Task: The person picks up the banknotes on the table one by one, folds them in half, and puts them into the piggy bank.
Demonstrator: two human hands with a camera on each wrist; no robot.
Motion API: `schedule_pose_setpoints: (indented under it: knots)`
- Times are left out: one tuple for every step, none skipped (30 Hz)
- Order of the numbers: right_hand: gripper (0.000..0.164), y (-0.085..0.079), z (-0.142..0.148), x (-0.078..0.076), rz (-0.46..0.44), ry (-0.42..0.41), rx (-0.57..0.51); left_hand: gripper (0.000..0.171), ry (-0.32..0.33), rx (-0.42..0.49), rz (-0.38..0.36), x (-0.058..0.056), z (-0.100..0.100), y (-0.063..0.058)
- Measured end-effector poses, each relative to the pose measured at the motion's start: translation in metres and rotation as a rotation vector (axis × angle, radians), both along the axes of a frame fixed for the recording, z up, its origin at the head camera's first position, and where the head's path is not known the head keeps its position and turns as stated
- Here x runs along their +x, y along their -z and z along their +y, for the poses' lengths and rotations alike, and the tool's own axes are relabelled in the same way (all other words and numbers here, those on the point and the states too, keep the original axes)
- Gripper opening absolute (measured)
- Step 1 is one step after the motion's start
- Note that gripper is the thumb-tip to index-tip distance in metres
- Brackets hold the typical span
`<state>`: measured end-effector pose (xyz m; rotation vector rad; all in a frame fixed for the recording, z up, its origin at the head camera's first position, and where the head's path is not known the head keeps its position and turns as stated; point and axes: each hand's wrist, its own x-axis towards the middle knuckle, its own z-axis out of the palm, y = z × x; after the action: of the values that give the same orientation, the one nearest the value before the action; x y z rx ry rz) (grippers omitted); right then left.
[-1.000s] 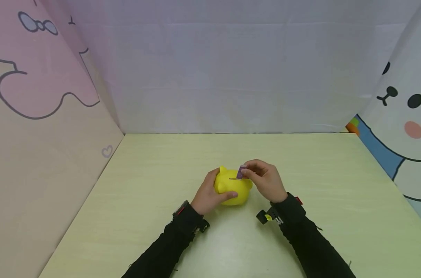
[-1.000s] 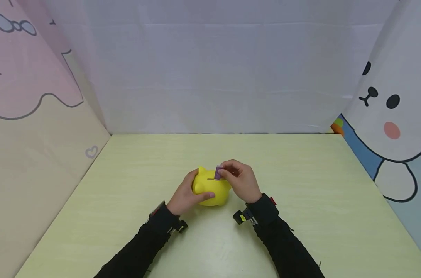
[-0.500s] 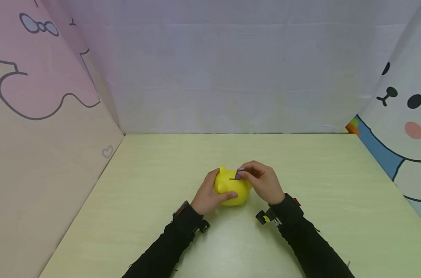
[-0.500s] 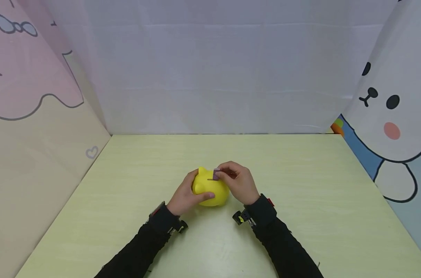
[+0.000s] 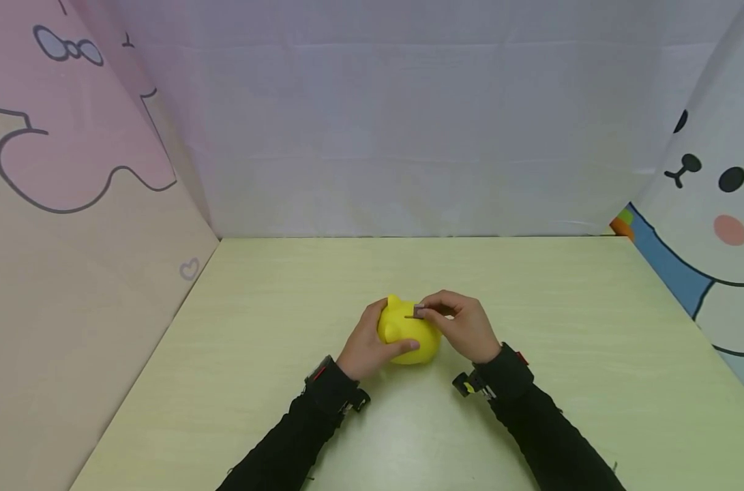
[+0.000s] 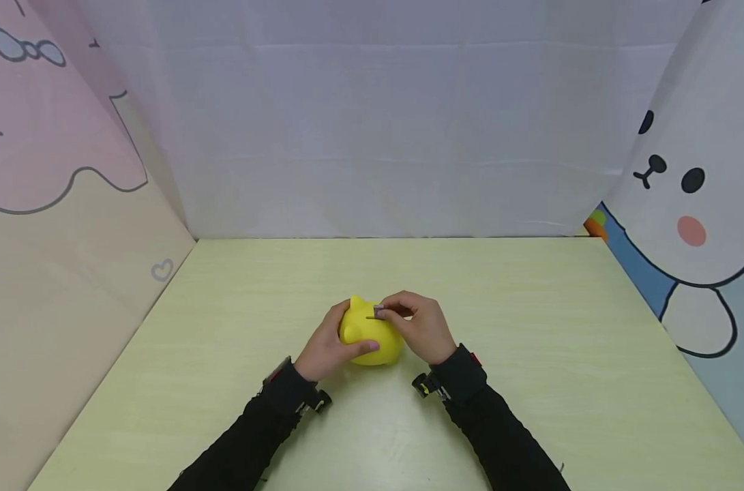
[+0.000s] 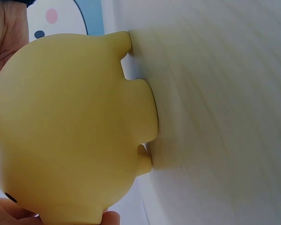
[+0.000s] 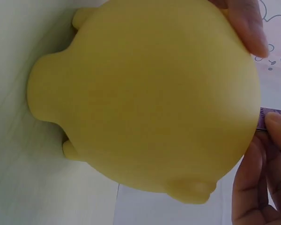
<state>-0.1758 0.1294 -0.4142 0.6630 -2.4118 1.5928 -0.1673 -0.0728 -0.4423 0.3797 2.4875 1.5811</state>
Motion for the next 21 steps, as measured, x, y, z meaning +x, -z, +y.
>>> schedule_pose_setpoints:
  knots:
    - [0.009, -0.0006, -0.0002, 0.0004, 0.007, 0.012, 0.025, 0.094, 0.0, -0.001, 0.001, 0.0002, -0.0001, 0.0]
    - [0.009, -0.0007, -0.0001, 0.0006, 0.013, 0.02, 0.045, 0.094, 0.0, 0.0, 0.001, 0.0003, -0.0002, 0.0001]
    - [0.009, -0.0009, -0.0001, 0.0008, 0.016, 0.022, 0.056, 0.094, 0.001, 0.001, 0.003, 0.0005, -0.0003, 0.0]
    - [0.009, -0.0008, 0.0, 0.0009, 0.018, 0.02, 0.061, 0.093, 0.0, 0.0, 0.003, 0.0005, -0.0004, 0.0001]
    - [0.009, -0.0004, 0.0002, 0.0009, 0.019, 0.015, 0.062, 0.093, 0.001, 0.001, 0.004, 0.0005, -0.0005, 0.0002]
    - [0.008, 0.0, 0.0004, 0.0006, 0.021, 0.011, 0.064, 0.093, 0.002, 0.002, 0.006, 0.0005, -0.0005, 0.0004]
    - [0.008, 0.0007, 0.0005, 0.0003, 0.025, 0.007, 0.064, 0.093, 0.002, 0.002, 0.007, 0.0004, -0.0006, 0.0007]
    - [0.008, 0.0014, 0.0006, -0.0001, 0.029, 0.002, 0.065, 0.093, 0.004, 0.003, 0.009, 0.0004, -0.0007, 0.001]
    - [0.008, 0.0015, 0.0007, -0.0002, 0.03, 0.0, 0.066, 0.093, 0.006, 0.002, 0.014, 0.0002, -0.0007, 0.0012]
    - [0.008, 0.0017, 0.0007, -0.0004, 0.031, 0.0, 0.07, 0.093, 0.006, 0.0, 0.016, -0.0002, -0.0008, 0.0017]
    - [0.008, 0.0017, 0.0007, -0.0006, 0.029, 0.002, 0.074, 0.094, 0.006, -0.002, 0.016, -0.0004, -0.0009, 0.002]
    - [0.008, 0.0016, 0.0008, -0.0007, 0.028, 0.004, 0.081, 0.094, 0.006, -0.004, 0.016, -0.0008, -0.001, 0.0025]
    - [0.008, 0.0014, 0.001, -0.0008, 0.024, 0.006, 0.087, 0.094, 0.007, -0.006, 0.019, -0.0009, -0.0011, 0.0026]
    - [0.008, 0.0011, 0.0012, -0.0007, 0.019, 0.007, 0.092, 0.094, 0.009, -0.008, 0.021, -0.0011, -0.0012, 0.0026]
    - [0.008, 0.0007, 0.0015, -0.0006, 0.015, 0.008, 0.098, 0.094, 0.008, -0.008, 0.022, -0.0011, -0.0012, 0.0025]
    - [0.008, 0.0005, 0.0018, -0.0007, 0.011, 0.007, 0.104, 0.094, 0.008, -0.008, 0.021, -0.001, -0.0012, 0.0025]
    - [0.009, 0.0007, 0.0022, -0.0008, 0.009, 0.004, 0.108, 0.094, 0.008, -0.005, 0.018, -0.0007, -0.0013, 0.0021]
    - [0.009, 0.0006, 0.0026, -0.0008, 0.008, 0.0, 0.111, 0.093, 0.009, 0.0, 0.016, -0.0004, -0.0013, 0.0016]
    - [0.01, -0.0001, 0.0032, -0.0005, 0.006, -0.004, 0.109, 0.093, 0.009, 0.006, 0.014, 0.0002, -0.0014, 0.0008]
    - [0.011, -0.0009, 0.0036, -0.0002, 0.005, -0.009, 0.102, 0.093, 0.009, 0.011, 0.01, 0.0006, -0.0014, 0.0003]
    - [0.011, -0.0018, 0.0042, 0.0001, 0.005, -0.012, 0.095, 0.093, 0.008, 0.015, 0.007, 0.0011, -0.0015, -0.0003]
